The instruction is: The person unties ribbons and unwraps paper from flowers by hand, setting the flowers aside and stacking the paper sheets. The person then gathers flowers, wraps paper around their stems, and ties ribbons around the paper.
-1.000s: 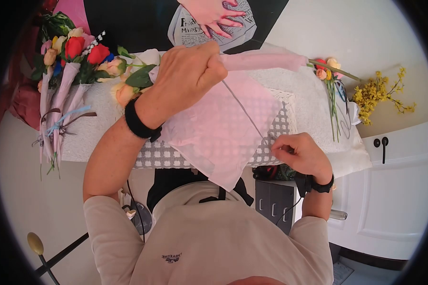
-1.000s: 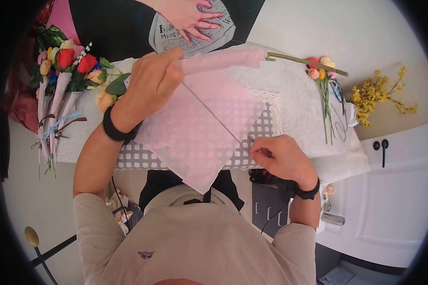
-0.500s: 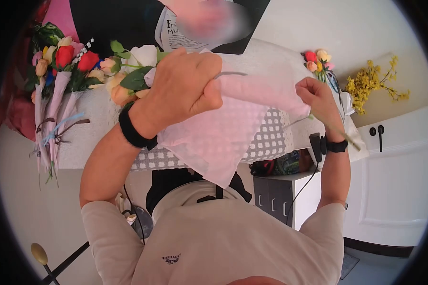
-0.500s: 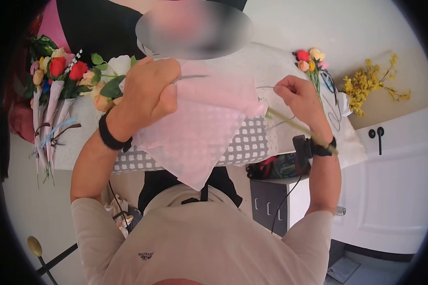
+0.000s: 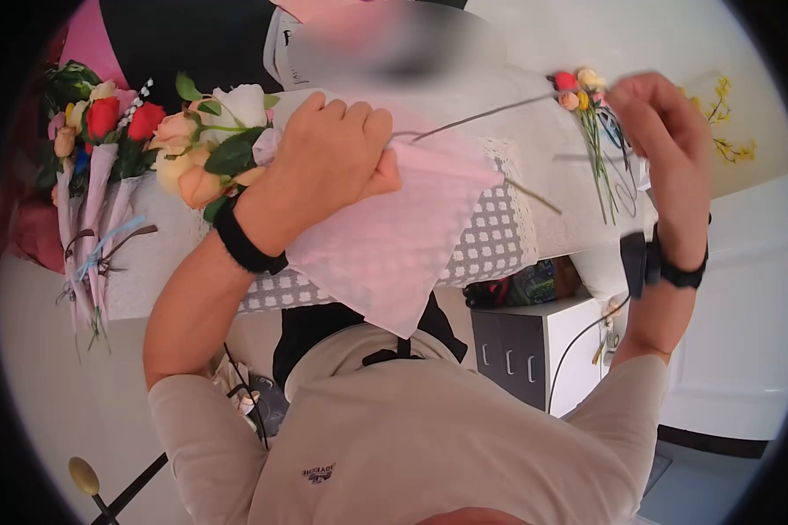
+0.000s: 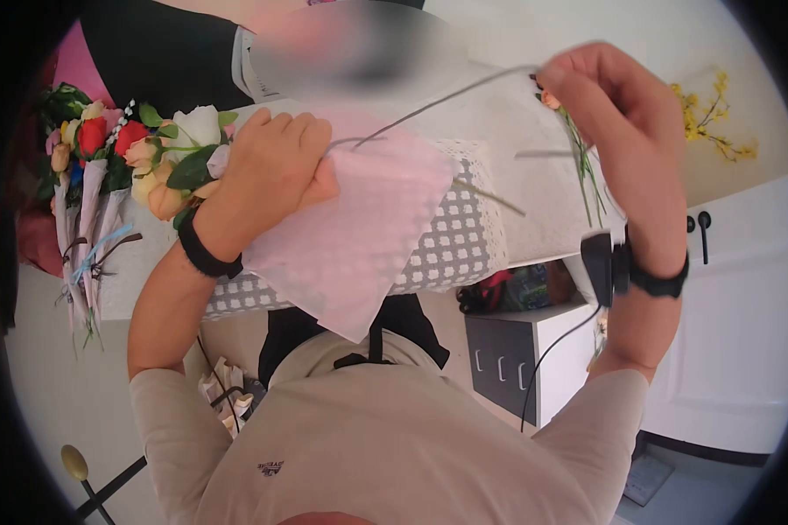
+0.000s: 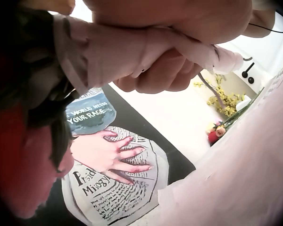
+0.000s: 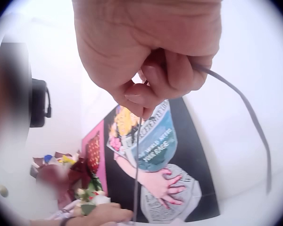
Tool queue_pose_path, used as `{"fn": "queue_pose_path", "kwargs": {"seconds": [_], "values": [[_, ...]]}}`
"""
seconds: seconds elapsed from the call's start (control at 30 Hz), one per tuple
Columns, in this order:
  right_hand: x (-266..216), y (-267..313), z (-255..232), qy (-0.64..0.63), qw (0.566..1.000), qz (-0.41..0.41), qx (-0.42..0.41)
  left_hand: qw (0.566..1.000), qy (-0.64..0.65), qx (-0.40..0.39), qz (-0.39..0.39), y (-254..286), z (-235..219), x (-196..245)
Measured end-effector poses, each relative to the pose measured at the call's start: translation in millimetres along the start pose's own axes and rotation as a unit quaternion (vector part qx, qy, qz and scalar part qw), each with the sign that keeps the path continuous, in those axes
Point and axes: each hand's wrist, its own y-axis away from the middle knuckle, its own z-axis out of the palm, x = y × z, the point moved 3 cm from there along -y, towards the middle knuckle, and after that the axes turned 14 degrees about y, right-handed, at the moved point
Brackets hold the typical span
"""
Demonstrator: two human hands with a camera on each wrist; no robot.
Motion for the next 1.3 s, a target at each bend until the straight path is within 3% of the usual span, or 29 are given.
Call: {"fn": "queue_pose_path", "kwargs": {"seconds": [0.1,0.17,0.23,0.27,0.3,0.37,0.5,0.57,0.6,0.63,0.67,0.73,0.77,0.83,0.87,0.93,0.97,1.03,1.07,1.1,1.17,1.23,1.3], "values": [[-13.4,40.6,1.9,-0.033,0.998,0.036,-0.029,0.998,-0.019,0.055,-0.025,0.8,-1.2,-15.8],[-20.4,59.2,13.3,-0.062,0.996,-0.015,-0.057,0.996,-0.013,0.072,-0.046,2.7,-5.0,-21.9],[-10.8,71.1,32.8,-0.110,0.972,-0.072,-0.196,0.991,0.040,0.085,-0.092,2.0,-10.3,-25.7],[-9.7,71.2,41.1,-0.062,0.955,-0.103,-0.270,0.991,0.039,0.086,-0.093,0.4,-12.4,-24.5],[-6.7,68.8,51.9,-0.061,0.955,-0.104,-0.270,0.988,0.059,0.093,-0.108,-1.1,-15.3,-24.0],[7.0,70.6,88.1,-0.017,0.906,-0.139,-0.401,0.984,0.079,0.102,-0.120,-5.1,-22.5,-21.3],[48.3,48.8,121.5,0.012,0.930,-0.124,-0.346,0.957,0.238,0.135,-0.095,-8.0,-33.4,-9.9],[59.4,24.0,113.2,0.053,0.962,-0.188,-0.191,0.940,0.300,0.149,-0.068,-7.3,-36.9,-7.8],[68.3,14.0,113.2,0.056,0.963,-0.185,-0.190,0.938,0.328,0.096,-0.052,-6.3,-36.3,-7.0],[80.4,3.0,113.7,-0.022,0.973,-0.106,-0.202,0.934,0.354,0.042,-0.037,-5.6,-34.8,-6.0],[89.0,-3.3,114.1,-0.100,0.972,-0.028,-0.213,0.934,0.354,0.043,-0.038,-5.1,-35.0,-6.8],[75.9,-13.4,97.3,-0.056,0.982,-0.039,-0.175,0.951,0.304,-0.057,0.006,-3.8,-30.3,-5.1],[66.1,-18.3,84.5,-0.010,0.989,-0.050,-0.136,0.951,0.304,-0.059,0.004,-3.1,-28.5,-5.4],[50.2,-20.6,59.8,-0.030,0.991,-0.033,-0.128,0.985,0.156,-0.074,0.001,-1.2,-20.1,-4.9],[41.6,-19.4,50.0,-0.049,0.991,-0.018,-0.120,0.985,0.157,-0.074,-0.004,0.6,-15.6,-6.3],[14.3,3.3,43.3,-0.072,0.987,-0.036,-0.140,0.998,0.056,0.009,-0.021,1.5,-14.2,-13.8],[-4.4,21.2,46.6,-0.090,0.985,-0.064,-0.135,0.998,0.054,0.009,-0.024,0.2,-13.8,-15.0],[-12.5,46.6,62.4,-0.130,0.959,-0.107,-0.229,0.992,0.043,0.097,-0.061,-4.7,-20.3,-18.2],[-18.6,55.5,77.2,-0.127,0.950,-0.174,-0.225,0.992,0.043,0.098,-0.061,-6.6,-24.3,-16.3],[-28.5,60.0,83.3,-0.088,0.932,-0.098,-0.339,0.987,0.083,0.095,-0.098,-8.0,-29.7,-15.2],[-20.4,60.6,114.0,-0.080,0.924,-0.096,-0.361,0.980,0.121,0.091,-0.131,-9.0,-34.7,-12.9],[10.3,50.6,144.7,-0.097,0.937,-0.085,-0.324,0.958,0.213,0.114,-0.154,-9.1,-35.9,-10.5],[23.3,37.2,156.9,-0.113,0.948,-0.072,-0.289,0.959,0.222,0.114,-0.133,-8.2,-36.5,-12.0]]}}
